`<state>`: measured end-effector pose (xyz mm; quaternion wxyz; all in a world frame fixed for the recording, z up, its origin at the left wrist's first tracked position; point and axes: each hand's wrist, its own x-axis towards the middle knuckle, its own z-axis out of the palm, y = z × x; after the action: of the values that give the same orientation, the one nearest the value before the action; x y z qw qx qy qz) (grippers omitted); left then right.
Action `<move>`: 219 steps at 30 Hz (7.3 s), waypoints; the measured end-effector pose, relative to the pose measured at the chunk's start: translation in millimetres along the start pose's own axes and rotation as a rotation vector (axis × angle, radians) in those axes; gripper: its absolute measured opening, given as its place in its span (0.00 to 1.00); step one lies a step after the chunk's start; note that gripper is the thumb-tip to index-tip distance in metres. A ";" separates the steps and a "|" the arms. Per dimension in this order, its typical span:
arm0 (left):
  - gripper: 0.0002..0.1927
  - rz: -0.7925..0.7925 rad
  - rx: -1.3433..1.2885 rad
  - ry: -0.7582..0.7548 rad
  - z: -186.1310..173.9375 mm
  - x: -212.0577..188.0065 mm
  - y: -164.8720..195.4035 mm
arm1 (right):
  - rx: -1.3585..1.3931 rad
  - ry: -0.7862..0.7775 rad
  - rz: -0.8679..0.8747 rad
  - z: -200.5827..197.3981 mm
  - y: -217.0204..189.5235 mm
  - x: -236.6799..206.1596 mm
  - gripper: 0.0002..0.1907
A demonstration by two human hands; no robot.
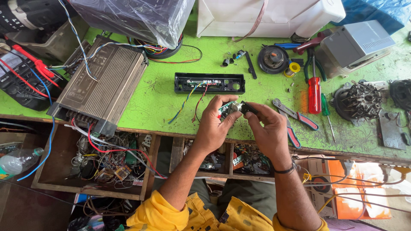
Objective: The person handles a small circuit board and a metal bracket, then uses a soldering iron and solder wire to attach components to the board. They inspect the board and place it into a black plastic housing, then remove it again to continue soldering.
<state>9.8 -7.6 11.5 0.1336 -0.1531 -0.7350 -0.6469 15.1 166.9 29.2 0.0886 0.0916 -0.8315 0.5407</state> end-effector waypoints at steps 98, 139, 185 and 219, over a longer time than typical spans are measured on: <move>0.18 -0.077 -0.073 -0.009 0.2 -2.0 -8.5 | 0.145 -0.071 0.080 7.7 -9.8 -12.3 0.12; 0.20 -0.117 -0.190 -0.085 -3.4 1.7 -17.9 | 0.190 0.047 0.080 19.2 -3.6 -17.3 0.12; 0.20 -0.179 -0.361 -0.137 -5.8 -0.5 -12.4 | 0.384 0.106 0.093 19.8 11.7 -15.0 0.11; 0.13 -0.183 -0.419 0.007 4.8 6.1 -35.6 | 0.459 -0.039 0.162 21.7 37.7 21.9 0.08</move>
<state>-9.9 -6.7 -19.1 0.0424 -0.1079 -0.5951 -0.7952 -16.5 160.8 -7.4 0.0055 0.0527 -0.6928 0.7191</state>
